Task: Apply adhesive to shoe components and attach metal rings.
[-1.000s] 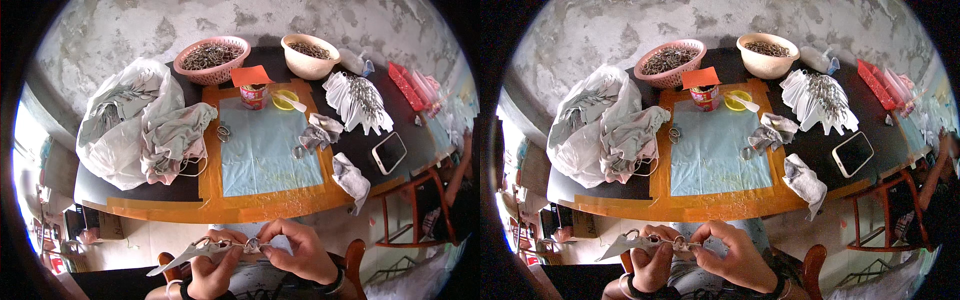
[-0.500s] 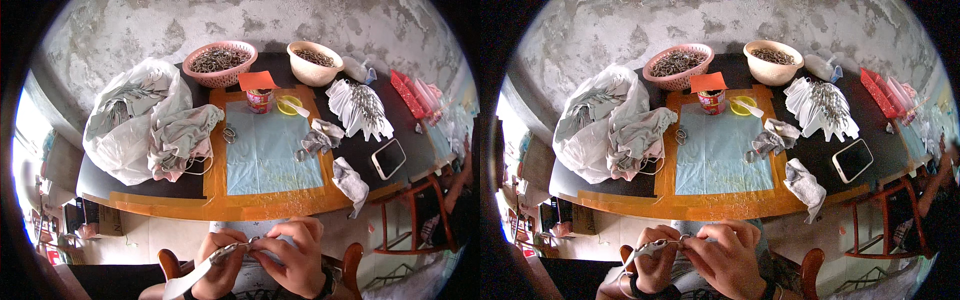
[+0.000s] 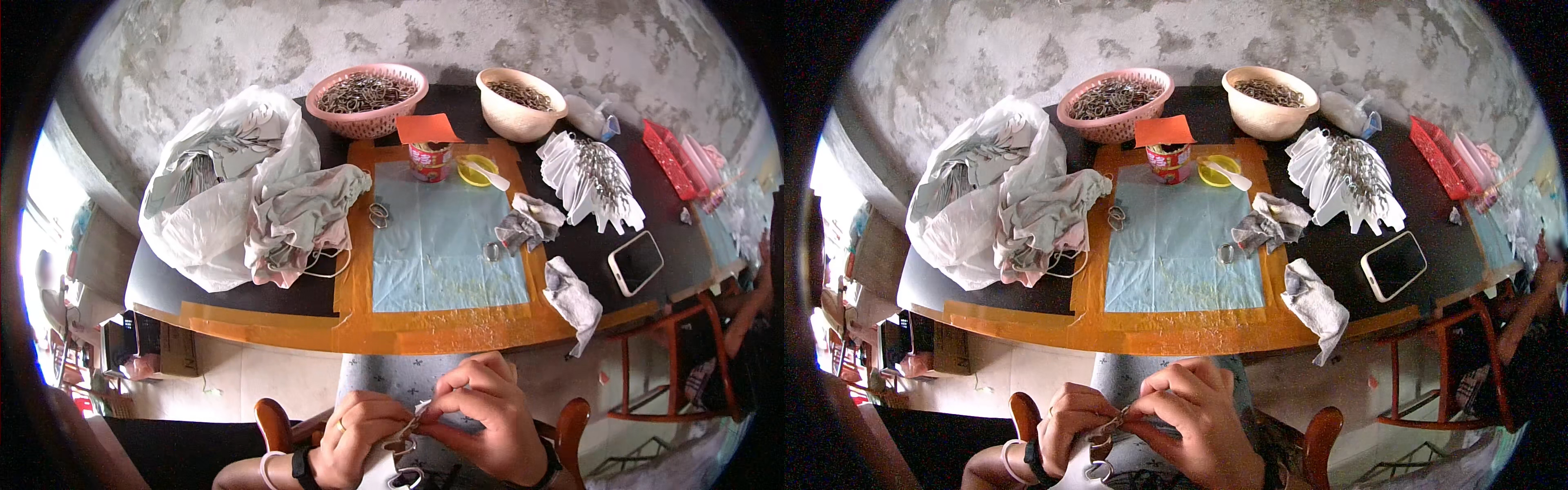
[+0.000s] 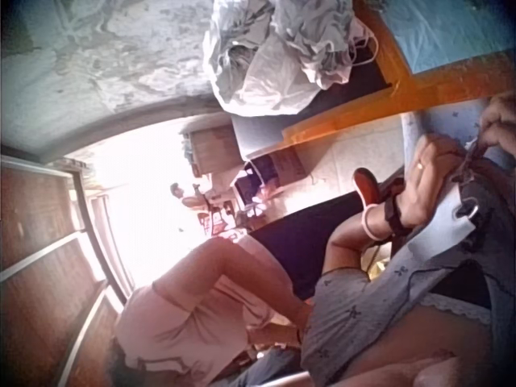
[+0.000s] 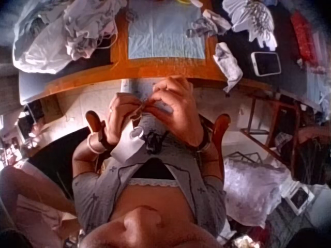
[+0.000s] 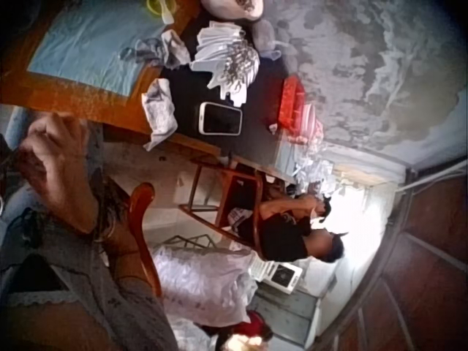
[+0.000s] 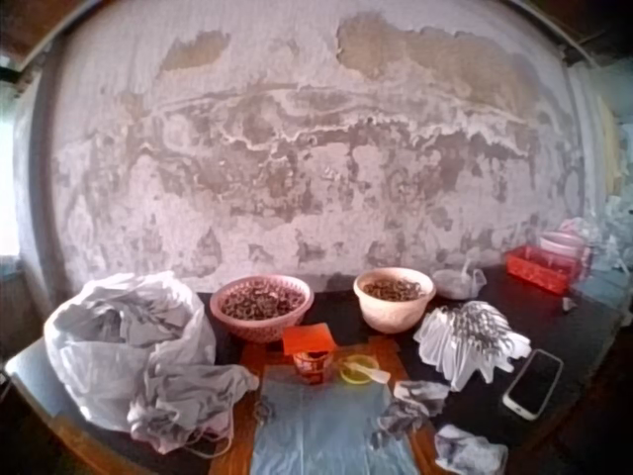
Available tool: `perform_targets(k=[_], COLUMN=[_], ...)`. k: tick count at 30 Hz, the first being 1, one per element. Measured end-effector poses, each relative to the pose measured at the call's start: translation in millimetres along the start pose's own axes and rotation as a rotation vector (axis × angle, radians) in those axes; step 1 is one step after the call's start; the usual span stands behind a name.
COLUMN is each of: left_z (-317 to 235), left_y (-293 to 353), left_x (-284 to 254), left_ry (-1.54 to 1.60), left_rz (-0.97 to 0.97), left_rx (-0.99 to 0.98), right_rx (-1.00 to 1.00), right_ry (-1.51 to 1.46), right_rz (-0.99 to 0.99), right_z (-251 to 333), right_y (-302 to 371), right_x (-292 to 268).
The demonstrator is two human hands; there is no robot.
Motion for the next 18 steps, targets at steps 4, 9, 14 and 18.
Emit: perform_targets(k=[4, 9, 14, 18], left_z=[1.8, 8.3, 21.8, 17.7], left_y=[1.2, 2.0, 9.4, 1.5], left_x=[0.6, 3.1, 4.3, -0.1], left_ry=[0.016, 0.025, 0.225, 0.177], left_rz=[0.019, -0.037, -0.296, -0.267], left_rx=[-0.006, -0.08, -0.396, -0.597], right_rx=[0.001, -0.044, -0.187, -0.308], right_ry=[0.022, 0.059, 0.256, 0.432], right_rz=[0.069, -0.023, -0.162, -0.137], right_z=[-2.0, 1.3, 13.0, 24.7], right_y=[-1.7, 0.4, 9.9, 20.3], right_x=[1.3, 4.1, 14.7, 18.3])
Point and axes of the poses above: each hand's wrist, its own y-axis away from the middle knuckle, its own x-axis out of the palm, z = x × y, the point moved 6 cm from there along -y, towards the middle knuckle, and after that the axes turned 10 degrees about -z, right-handed, at the moved point
